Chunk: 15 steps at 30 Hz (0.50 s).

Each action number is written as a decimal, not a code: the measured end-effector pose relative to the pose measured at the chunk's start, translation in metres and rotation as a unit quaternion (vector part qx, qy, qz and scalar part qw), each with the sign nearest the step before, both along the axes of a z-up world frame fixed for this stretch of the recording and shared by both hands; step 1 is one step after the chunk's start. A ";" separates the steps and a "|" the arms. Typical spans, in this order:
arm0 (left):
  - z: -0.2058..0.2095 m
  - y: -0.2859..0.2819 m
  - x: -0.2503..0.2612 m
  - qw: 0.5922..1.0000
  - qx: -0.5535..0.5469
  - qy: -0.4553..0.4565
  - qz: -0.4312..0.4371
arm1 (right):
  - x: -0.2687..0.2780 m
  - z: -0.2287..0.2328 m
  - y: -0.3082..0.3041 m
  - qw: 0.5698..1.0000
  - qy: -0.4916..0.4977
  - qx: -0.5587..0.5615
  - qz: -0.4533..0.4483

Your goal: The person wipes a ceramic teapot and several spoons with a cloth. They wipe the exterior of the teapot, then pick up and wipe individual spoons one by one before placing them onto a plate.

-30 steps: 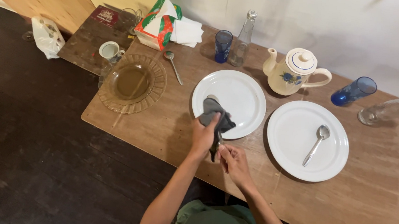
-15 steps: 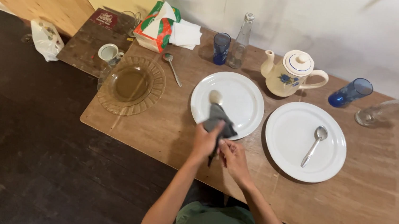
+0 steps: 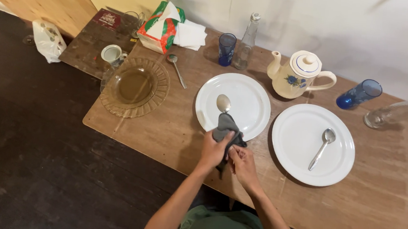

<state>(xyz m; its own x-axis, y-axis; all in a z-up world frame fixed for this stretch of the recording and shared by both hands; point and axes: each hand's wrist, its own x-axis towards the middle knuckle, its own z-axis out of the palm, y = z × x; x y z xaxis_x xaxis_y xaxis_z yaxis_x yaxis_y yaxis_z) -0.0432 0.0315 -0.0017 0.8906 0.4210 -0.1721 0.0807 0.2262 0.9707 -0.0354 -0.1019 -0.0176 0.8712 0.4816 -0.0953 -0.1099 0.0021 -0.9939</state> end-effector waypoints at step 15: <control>0.007 0.016 0.007 0.997 0.065 -0.033 0.016 | -0.013 0.004 -0.002 1.000 0.022 -0.009 0.010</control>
<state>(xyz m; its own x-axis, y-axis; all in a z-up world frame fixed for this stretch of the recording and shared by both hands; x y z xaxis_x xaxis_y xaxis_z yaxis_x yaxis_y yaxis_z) -0.0358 0.0477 0.0049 0.8837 0.4646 -0.0561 0.0110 0.0991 0.9950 -0.0486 -0.1041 -0.0134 0.8557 0.4974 -0.1425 -0.1535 -0.0190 -0.9880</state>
